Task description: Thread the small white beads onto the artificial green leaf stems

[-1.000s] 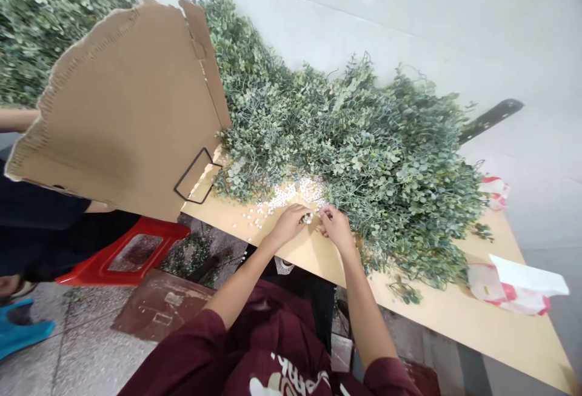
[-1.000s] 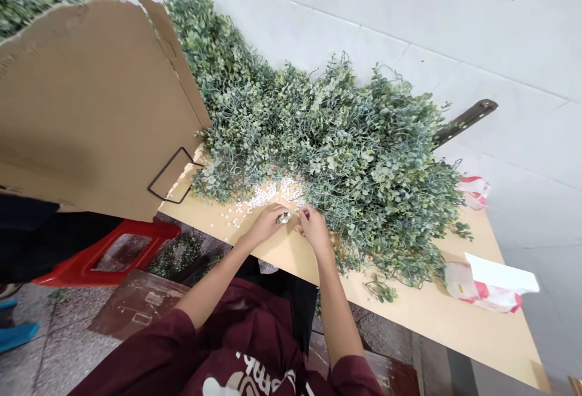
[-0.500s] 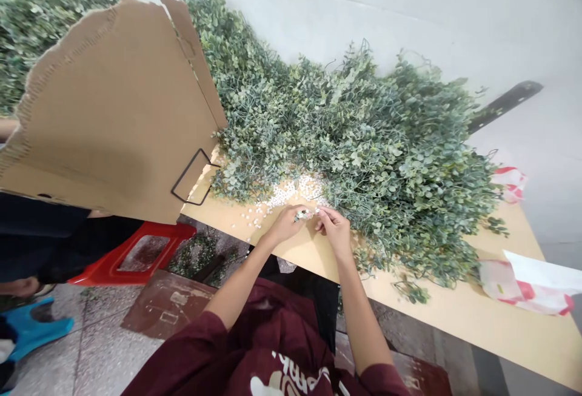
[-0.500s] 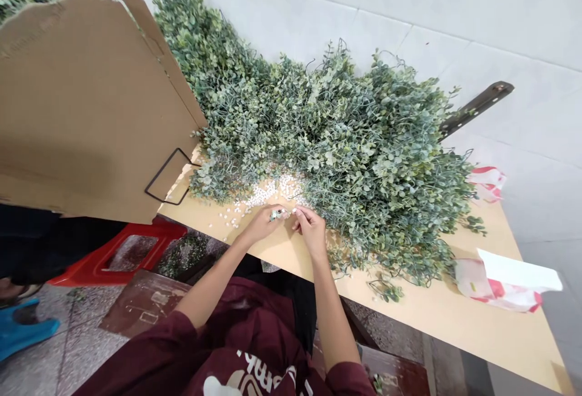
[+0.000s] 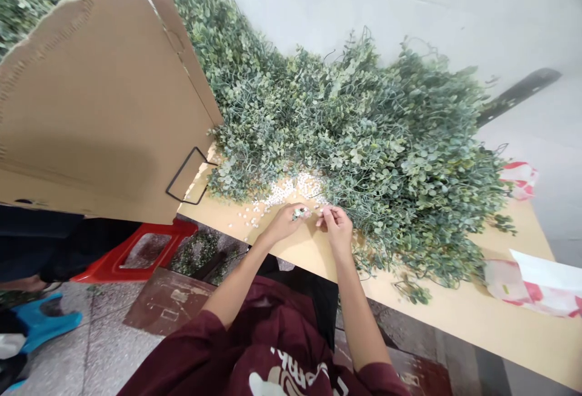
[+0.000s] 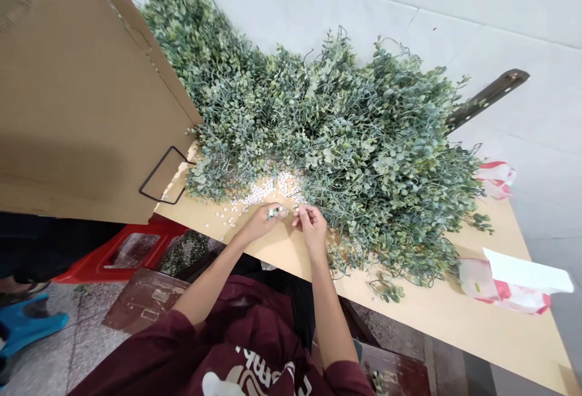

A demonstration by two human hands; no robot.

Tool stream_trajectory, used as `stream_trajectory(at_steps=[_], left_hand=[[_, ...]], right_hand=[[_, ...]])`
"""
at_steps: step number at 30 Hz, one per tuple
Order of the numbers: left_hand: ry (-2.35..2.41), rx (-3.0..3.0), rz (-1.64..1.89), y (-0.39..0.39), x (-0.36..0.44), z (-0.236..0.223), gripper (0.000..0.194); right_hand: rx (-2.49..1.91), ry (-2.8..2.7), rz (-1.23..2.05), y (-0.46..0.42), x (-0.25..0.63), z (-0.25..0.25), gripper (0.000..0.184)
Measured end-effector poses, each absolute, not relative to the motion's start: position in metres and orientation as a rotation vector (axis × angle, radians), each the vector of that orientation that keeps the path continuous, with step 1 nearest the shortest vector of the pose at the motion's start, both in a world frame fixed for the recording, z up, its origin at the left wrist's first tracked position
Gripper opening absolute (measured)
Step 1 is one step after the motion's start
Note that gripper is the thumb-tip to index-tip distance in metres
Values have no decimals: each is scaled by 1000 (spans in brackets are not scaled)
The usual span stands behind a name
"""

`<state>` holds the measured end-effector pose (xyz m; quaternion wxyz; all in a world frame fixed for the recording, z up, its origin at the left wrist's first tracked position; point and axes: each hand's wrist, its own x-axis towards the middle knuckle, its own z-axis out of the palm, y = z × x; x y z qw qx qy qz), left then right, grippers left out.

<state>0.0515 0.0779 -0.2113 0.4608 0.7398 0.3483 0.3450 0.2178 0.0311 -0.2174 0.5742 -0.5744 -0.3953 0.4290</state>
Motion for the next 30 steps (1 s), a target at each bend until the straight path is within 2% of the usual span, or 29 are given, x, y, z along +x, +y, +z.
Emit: stream_trajectory(at_steps=[17,25,30], left_hand=[[810,1795,883,77,51,-208,28],[739,1780,873,76,49,-206,29],[671,1764,819,75,47,-204,29]], right_hand=[[-1245,-1185,898,28,217,-222,18],[-1251,-1004,1083,30,219,-222,20],[-1134,-783,1362,27,218,-222,19]])
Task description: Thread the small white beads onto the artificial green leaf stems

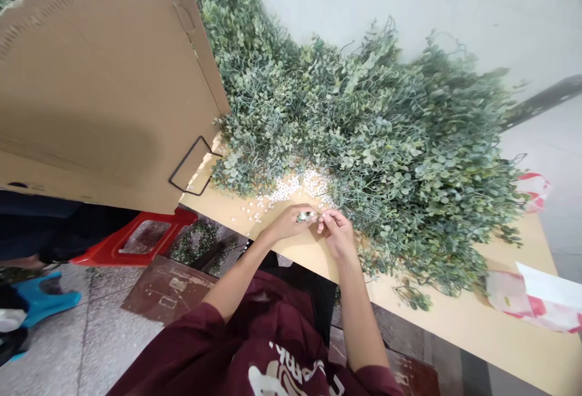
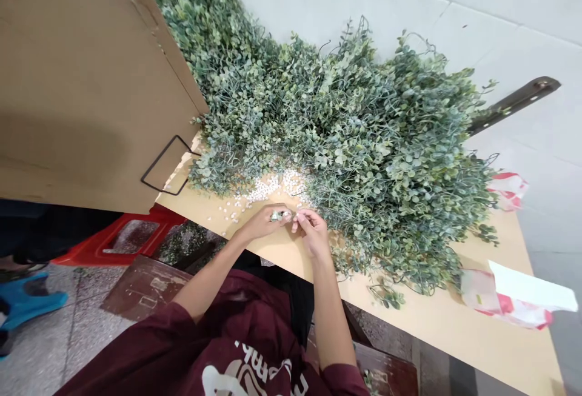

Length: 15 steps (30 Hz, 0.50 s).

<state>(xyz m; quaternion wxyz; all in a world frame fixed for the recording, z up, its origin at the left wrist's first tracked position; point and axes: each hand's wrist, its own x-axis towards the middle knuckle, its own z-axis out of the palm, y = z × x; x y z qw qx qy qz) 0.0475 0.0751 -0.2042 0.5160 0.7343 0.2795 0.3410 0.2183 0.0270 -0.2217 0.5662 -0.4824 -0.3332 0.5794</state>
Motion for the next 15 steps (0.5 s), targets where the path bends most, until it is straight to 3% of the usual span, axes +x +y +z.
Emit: stream_trajectory(at_steps=[15], left_hand=[[583,1767,808,80,48,-204,35]], right_hand=[[-1082,-683,1518,28,216,-218,20]])
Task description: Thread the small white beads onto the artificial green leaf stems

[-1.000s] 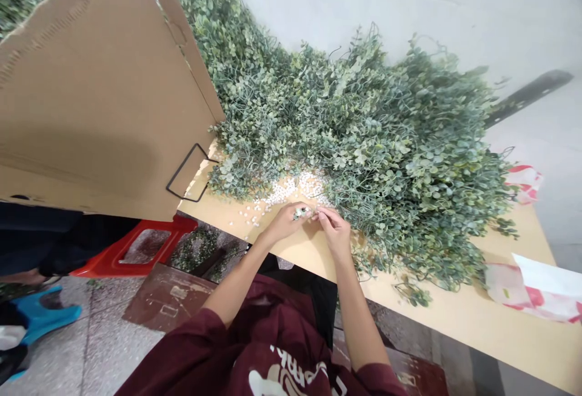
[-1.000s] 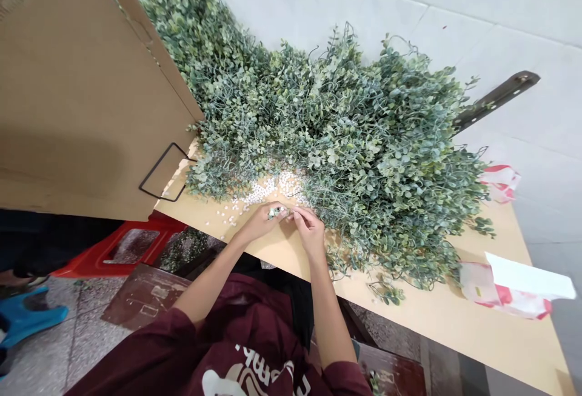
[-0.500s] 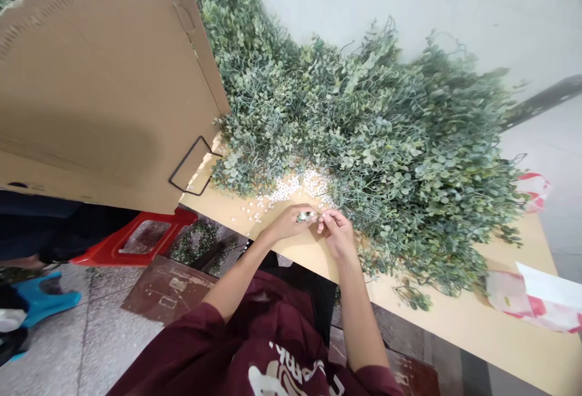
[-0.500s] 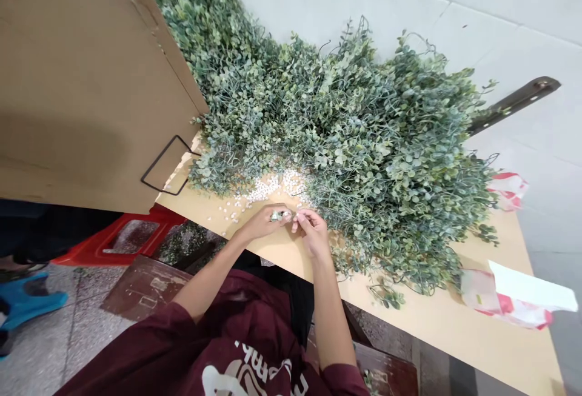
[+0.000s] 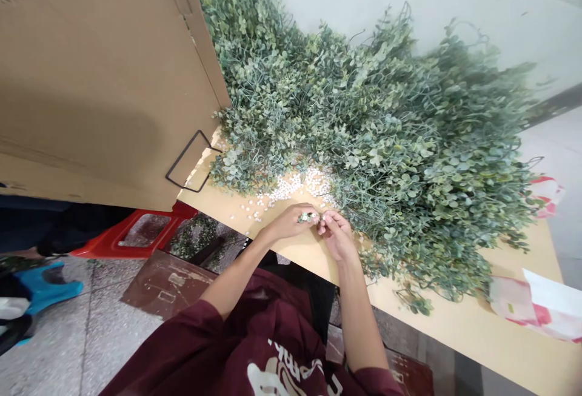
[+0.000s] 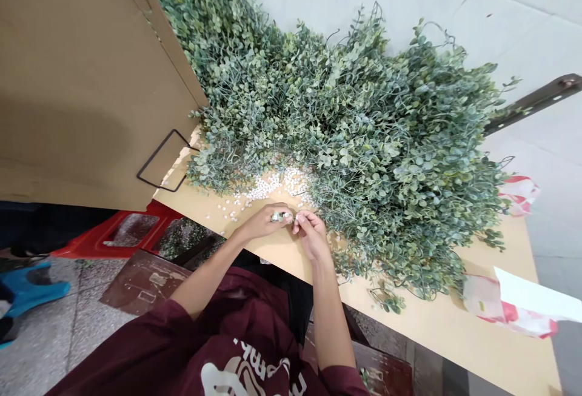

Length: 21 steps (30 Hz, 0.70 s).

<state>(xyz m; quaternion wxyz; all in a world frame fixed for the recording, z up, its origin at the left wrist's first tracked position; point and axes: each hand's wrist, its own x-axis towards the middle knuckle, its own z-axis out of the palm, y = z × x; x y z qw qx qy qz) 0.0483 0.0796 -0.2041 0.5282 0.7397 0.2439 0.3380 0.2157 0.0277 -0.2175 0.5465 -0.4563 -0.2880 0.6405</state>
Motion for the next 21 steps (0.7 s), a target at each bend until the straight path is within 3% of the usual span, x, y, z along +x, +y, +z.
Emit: stream_trajectory(at_steps=[21], left_hand=[[597,1779,803,80,49,-207,27]], right_hand=[[-1131,-717,1528,30,219,-221,25]])
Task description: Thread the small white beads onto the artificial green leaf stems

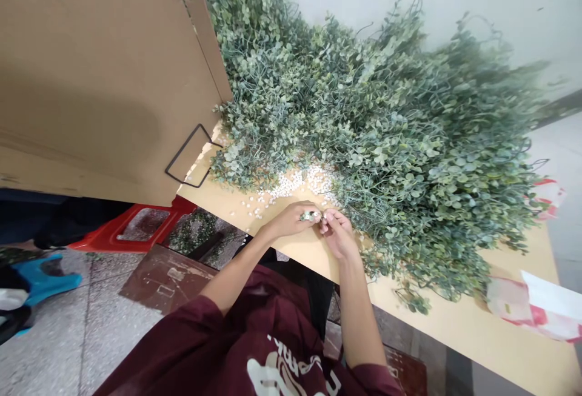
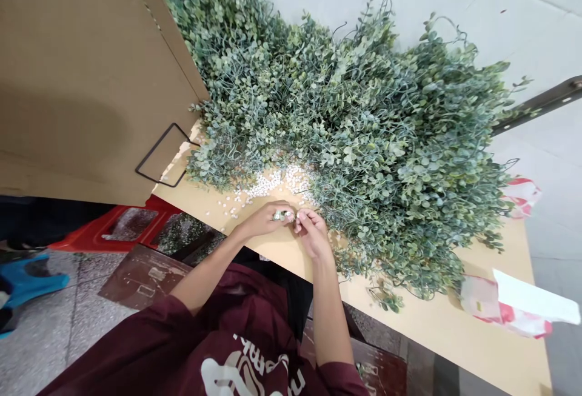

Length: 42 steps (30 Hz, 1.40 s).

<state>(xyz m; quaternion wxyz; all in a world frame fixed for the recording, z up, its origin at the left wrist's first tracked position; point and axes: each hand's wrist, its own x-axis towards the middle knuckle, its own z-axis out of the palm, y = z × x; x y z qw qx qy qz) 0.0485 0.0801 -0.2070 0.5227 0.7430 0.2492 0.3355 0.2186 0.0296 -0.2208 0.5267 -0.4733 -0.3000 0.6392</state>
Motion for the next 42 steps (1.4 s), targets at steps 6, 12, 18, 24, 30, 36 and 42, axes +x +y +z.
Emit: stream_trajectory(at_steps=[6,12,18,24,30,36,42], left_hand=[[604,1797,806,81,49,-213,23],[613,1788,794,81,50,-215,25],[595,1807,824,81,48,-214,22],[632,1821,796,80,48,-214,25],[634,1832,797,81,48,-215,22],[623,1841,816,81,48,-215,20],[644,1834,795,81,48,-214,20]], right_hand=[[-1116,-702,1553,30,218,-218,25],[-1140,-698,1546,30,217,-218,26],[-1128,-653,1566,30,217,-216,27],[-1158,-685,1539,31,216,-215,28],[-1140,-696,1541,30,216,-216,26],[-1119,-666,1554,31,216,-217,25],[-1113,-677,1549,31,216,-217,24]])
